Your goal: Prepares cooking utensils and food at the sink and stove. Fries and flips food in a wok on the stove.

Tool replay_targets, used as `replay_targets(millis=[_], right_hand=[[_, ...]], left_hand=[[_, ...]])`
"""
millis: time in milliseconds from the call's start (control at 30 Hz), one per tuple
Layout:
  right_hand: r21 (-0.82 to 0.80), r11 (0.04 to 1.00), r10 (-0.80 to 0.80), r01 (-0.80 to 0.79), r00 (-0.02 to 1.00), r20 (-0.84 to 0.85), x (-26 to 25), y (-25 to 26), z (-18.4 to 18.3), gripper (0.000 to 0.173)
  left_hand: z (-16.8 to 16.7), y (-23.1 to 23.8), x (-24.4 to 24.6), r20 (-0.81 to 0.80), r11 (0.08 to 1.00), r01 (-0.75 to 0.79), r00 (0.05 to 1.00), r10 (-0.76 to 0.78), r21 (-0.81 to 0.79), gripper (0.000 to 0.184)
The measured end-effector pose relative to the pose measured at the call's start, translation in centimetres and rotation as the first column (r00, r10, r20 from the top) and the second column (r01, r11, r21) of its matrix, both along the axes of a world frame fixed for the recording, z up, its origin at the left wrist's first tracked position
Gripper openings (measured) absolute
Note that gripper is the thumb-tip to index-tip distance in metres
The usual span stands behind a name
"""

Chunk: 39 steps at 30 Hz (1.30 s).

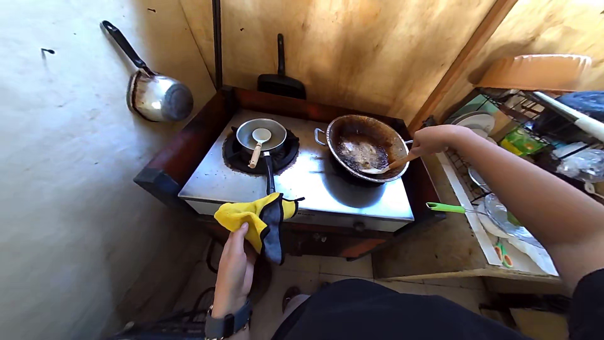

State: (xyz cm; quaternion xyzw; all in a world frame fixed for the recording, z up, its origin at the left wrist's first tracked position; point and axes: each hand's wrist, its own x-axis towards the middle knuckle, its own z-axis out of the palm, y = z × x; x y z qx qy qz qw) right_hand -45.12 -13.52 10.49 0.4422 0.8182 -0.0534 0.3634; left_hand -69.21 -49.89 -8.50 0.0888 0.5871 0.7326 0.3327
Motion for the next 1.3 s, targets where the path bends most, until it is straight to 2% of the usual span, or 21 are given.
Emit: replay_targets(millis=[133, 300, 467, 633, 833, 1100, 1233, 1300], right_hand=[[0.02, 1.0, 0.012, -0.012, 1.0, -0.005, -0.2, -0.8, -1.5, 0.04], [0.011, 1.0, 0.002, -0.002, 1.0, 0.003, -0.7, -1.0, 0.3, 0.042], [0.031, 0.999, 0.02, -0.02, 1.0, -0.01, -1.3, -1.3, -1.8, 0.038], [0.025, 1.0, 0.017, -0.017, 1.0, -0.01, -1.3, -1.3, -0.8, 0.042], [0.053, 0.997, -0.056, 0.057, 0.998, -0.019, -2.3, -3.5, -1.9, 0.037], [-0.013, 0.98, -0.196, 0.197, 0.966, -0.169, 2.4, -3.1, -4.3, 0.049], [-0.04, 0.948, -0.31, 0.317, 0.882, -0.355, 5.8, -2.1, -6.0, 0.045], [-0.081, 0.931, -0.359, 0.356, 0.848, -0.389, 6.5, -1.6, -5.8, 0.045]], left_hand=[[-0.1, 0.0, -0.2, -0.008, 1.0, -0.005, 1.0, 0.005, 0.006, 0.037], [0.1, -0.1, -0.3, -0.009, 1.0, -0.012, 1.0, 0.012, 0.019, 0.035], [-0.3, -0.3, -0.4, 0.006, 0.999, -0.033, 0.999, 0.032, 0.03, 0.035], [-0.3, -0.5, -0.3, 0.002, 0.999, -0.048, 0.999, 0.048, -0.001, 0.034], [-0.5, -0.5, -0.2, 0.004, 0.998, -0.051, 0.999, 0.051, 0.019, 0.033], [-0.8, -0.4, 0.0, 0.007, 0.997, -0.018, 1.0, 0.017, 0.069, 0.035], [-0.7, -0.6, 0.1, 0.015, 0.997, -0.026, 1.0, 0.025, 0.072, 0.034], [-0.8, -0.7, 0.1, 0.017, 0.997, -0.032, 0.999, 0.031, 0.073, 0.035]])
